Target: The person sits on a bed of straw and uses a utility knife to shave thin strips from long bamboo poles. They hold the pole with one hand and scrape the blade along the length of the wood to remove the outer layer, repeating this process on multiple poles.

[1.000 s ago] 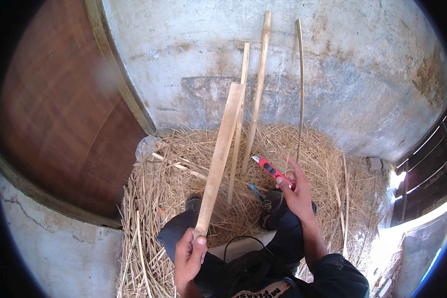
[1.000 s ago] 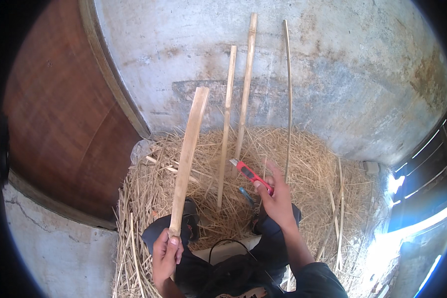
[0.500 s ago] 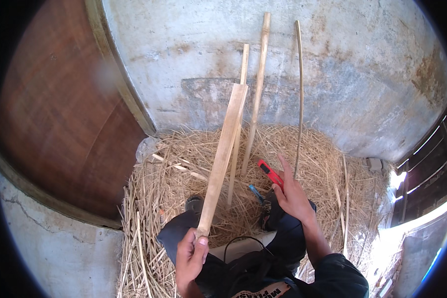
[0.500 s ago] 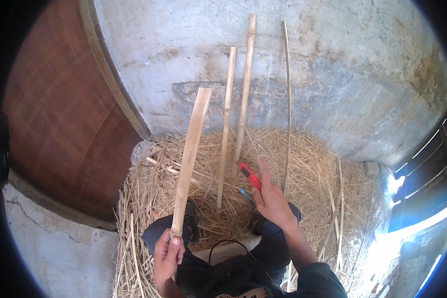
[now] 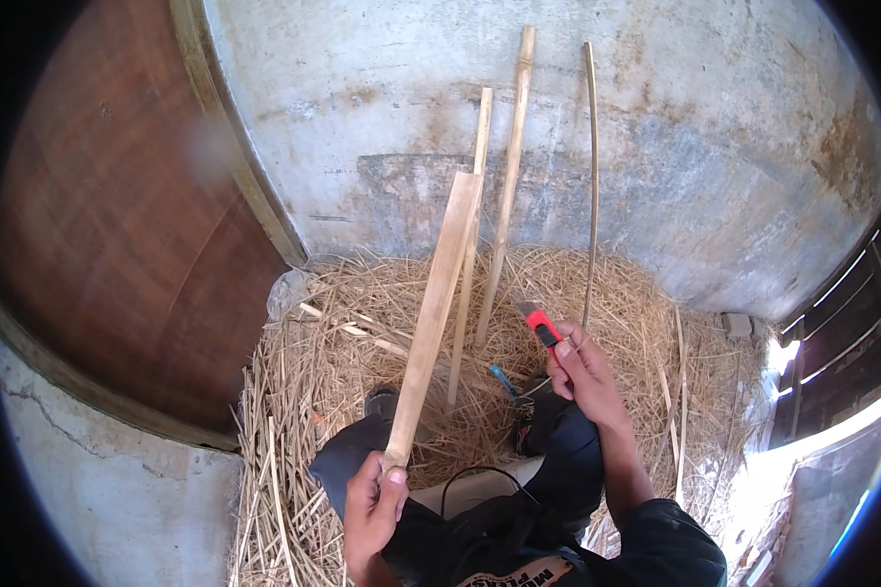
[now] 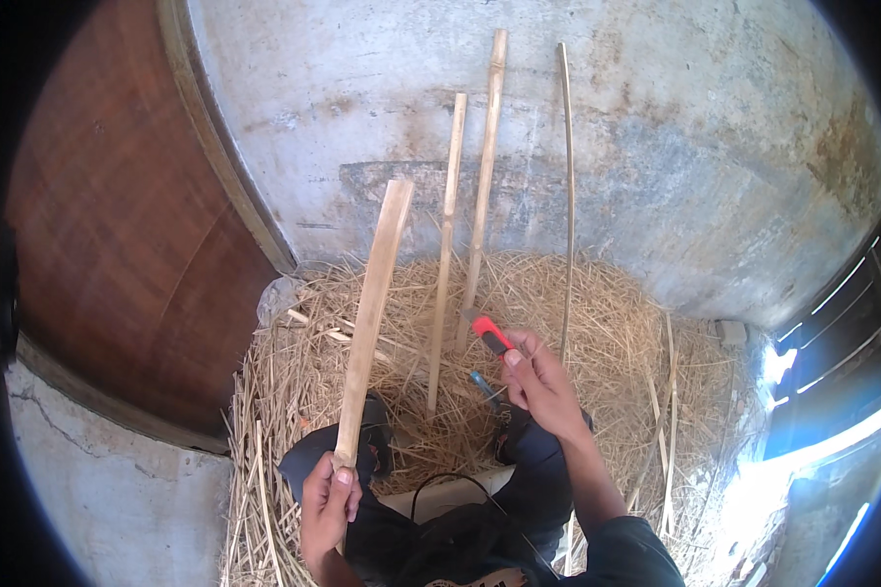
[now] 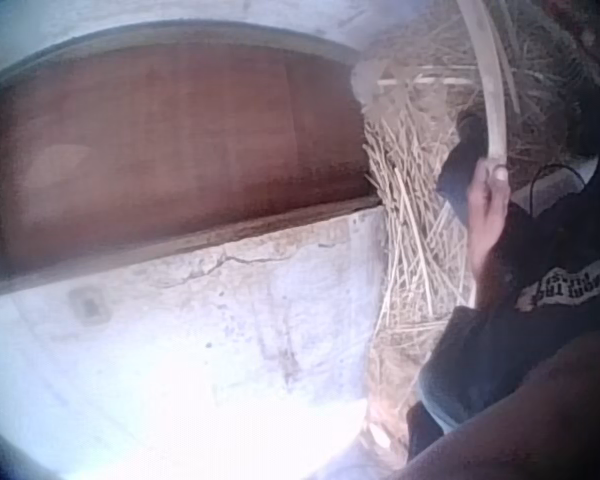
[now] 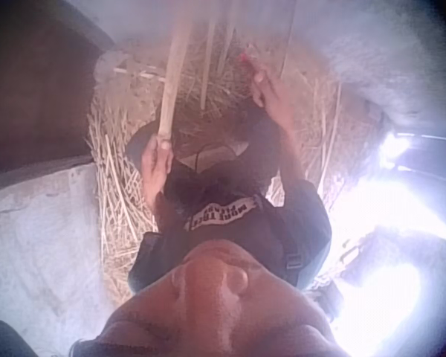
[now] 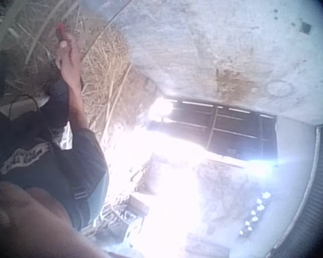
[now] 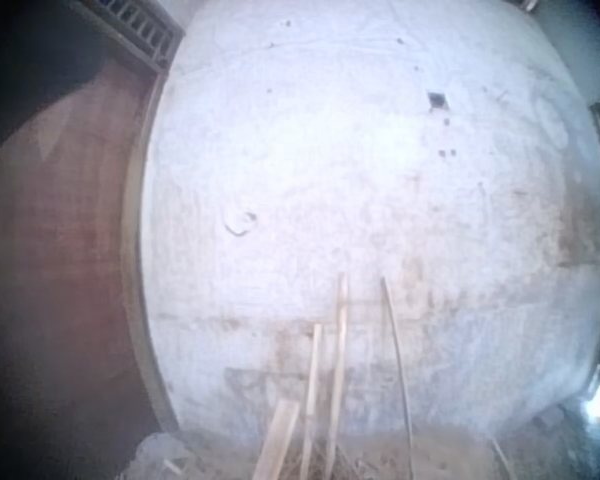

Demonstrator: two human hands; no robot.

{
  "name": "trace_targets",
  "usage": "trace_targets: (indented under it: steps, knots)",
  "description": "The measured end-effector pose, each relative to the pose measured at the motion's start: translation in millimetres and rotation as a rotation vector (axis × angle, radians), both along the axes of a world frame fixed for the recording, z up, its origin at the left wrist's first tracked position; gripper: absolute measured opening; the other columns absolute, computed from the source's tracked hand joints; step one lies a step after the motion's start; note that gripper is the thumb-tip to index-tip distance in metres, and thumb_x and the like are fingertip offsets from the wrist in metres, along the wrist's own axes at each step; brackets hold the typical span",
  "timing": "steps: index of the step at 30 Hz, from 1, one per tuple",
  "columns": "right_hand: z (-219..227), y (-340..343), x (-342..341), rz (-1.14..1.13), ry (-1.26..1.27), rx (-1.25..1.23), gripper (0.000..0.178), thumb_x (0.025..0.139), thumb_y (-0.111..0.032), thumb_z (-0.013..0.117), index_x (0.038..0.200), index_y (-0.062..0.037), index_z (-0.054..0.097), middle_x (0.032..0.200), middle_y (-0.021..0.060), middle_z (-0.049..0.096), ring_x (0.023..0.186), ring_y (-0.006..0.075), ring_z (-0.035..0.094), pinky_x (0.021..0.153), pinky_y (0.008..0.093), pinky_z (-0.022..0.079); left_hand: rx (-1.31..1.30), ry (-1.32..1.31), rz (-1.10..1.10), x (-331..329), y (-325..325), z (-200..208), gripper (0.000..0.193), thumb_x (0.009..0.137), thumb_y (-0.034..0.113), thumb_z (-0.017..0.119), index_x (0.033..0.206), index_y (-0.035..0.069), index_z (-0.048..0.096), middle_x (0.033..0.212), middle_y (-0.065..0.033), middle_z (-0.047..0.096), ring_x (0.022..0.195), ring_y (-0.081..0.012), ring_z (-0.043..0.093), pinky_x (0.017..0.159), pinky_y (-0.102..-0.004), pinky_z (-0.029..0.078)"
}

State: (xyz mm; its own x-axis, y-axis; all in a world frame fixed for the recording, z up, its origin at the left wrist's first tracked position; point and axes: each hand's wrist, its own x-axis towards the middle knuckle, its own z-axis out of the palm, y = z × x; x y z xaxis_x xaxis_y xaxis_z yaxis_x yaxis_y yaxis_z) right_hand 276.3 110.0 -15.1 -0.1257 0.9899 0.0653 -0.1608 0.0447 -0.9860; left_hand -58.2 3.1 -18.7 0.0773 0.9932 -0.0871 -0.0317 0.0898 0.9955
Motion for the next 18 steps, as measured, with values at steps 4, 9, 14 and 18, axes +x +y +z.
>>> trace_targets:
  steps: [4, 9, 14, 18]
  knots:
    - [-4.3, 3.2, -5.2, 0.005, -0.041, 0.019, 0.026, 0.118, -0.020, 0.044, 0.133, -0.0025, 0.055, 0.080, -0.0020, 0.048, 0.061, 0.0042, 0.043, 0.055, 0.0209, 0.036, 0.001, 0.001, 0.003, -0.2, 0.5, -0.8, 0.025, 0.113, 0.023, 0.057, 0.101, 0.001, 0.058, 0.065, 0.0034, 0.051, 0.053, -0.0023, 0.043, 0.049, -0.0225, 0.033]
    - [-3.2, 1.7, -7.4, 0.034, -0.016, 0.015, 0.025, 0.117, -0.020, 0.043, 0.127, -0.0012, 0.057, 0.077, -0.0032, 0.045, 0.059, 0.0041, 0.038, 0.053, 0.0211, 0.032, -0.002, 0.004, 0.007, -0.3, 0.3, -1.5, 0.025, 0.113, 0.023, 0.057, 0.101, 0.001, 0.058, 0.065, 0.0035, 0.051, 0.053, -0.0023, 0.042, 0.049, -0.0225, 0.032]
    - [-4.6, -0.1, -6.9, -0.062, -0.047, 0.037, 0.024, 0.117, -0.017, 0.043, 0.129, -0.0021, 0.057, 0.078, -0.0045, 0.044, 0.061, 0.0024, 0.036, 0.054, 0.0197, 0.029, -0.017, -0.012, 0.001, 0.4, 0.2, -2.0, 0.026, 0.113, 0.025, 0.057, 0.100, 0.002, 0.057, 0.065, 0.0037, 0.051, 0.053, -0.0023, 0.042, 0.049, -0.0225, 0.032]
    - [-3.7, 1.0, -6.5, -0.058, 0.033, 0.014, 0.028, 0.117, -0.024, 0.045, 0.128, -0.0020, 0.058, 0.077, -0.0051, 0.043, 0.060, 0.0028, 0.035, 0.053, 0.0203, 0.028, -0.012, -0.010, -0.009, 0.3, 0.1, -3.0, 0.028, 0.113, 0.026, 0.057, 0.100, 0.002, 0.057, 0.065, 0.0038, 0.051, 0.053, -0.0023, 0.042, 0.049, -0.0222, 0.032]
